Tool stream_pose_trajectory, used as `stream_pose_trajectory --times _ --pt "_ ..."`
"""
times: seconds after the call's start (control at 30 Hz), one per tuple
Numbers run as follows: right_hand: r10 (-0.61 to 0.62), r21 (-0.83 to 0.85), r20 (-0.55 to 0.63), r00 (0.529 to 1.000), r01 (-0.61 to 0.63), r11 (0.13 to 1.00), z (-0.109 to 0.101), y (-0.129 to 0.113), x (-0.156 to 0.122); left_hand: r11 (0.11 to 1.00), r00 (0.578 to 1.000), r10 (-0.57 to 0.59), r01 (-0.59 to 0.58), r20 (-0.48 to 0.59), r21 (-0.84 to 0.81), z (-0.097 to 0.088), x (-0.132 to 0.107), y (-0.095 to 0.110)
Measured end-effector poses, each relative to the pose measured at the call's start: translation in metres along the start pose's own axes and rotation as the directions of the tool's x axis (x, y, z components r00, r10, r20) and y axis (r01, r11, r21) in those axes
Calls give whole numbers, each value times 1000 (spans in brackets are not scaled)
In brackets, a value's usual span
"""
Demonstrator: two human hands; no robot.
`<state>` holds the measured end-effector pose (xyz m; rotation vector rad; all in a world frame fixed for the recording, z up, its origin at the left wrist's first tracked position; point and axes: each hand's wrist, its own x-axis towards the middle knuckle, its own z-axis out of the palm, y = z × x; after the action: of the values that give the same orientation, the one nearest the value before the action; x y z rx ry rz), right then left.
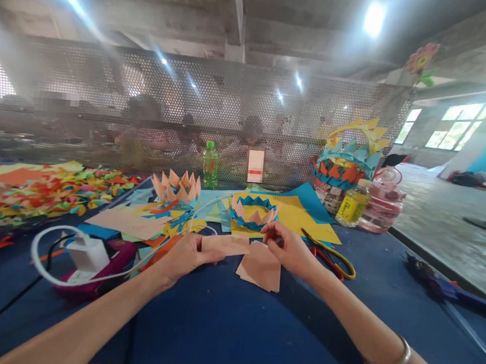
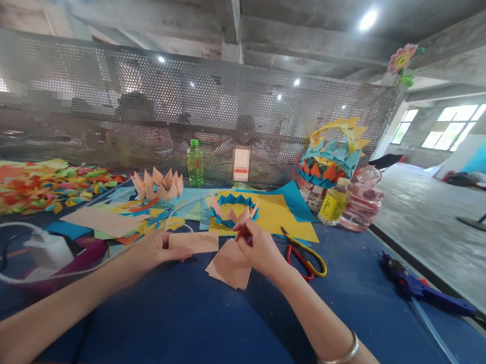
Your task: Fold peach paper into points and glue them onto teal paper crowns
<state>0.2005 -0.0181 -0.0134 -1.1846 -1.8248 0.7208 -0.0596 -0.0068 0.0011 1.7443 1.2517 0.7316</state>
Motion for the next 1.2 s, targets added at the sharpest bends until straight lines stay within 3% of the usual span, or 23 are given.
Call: stream_pose_trajectory --times 0.23,0.6,0.9,1.2 --pt "-48 66 64 997 44 997 12 -20 -9 1000 998 -20 18 57 22 7 -1 2" --pt "-26 55 79 997 22 998 23 -17 -10 999 989 37 -37 141 0 13 1 -8" --pt "-10 57 -19 1000 11 998 19 -5 -5 997 996 80 -81 49 20 2 3 -4" --pt "-50 17 -46 998 50 999 14 -5 -4 975 993 116 -117 -14 -187 1 -1 4"
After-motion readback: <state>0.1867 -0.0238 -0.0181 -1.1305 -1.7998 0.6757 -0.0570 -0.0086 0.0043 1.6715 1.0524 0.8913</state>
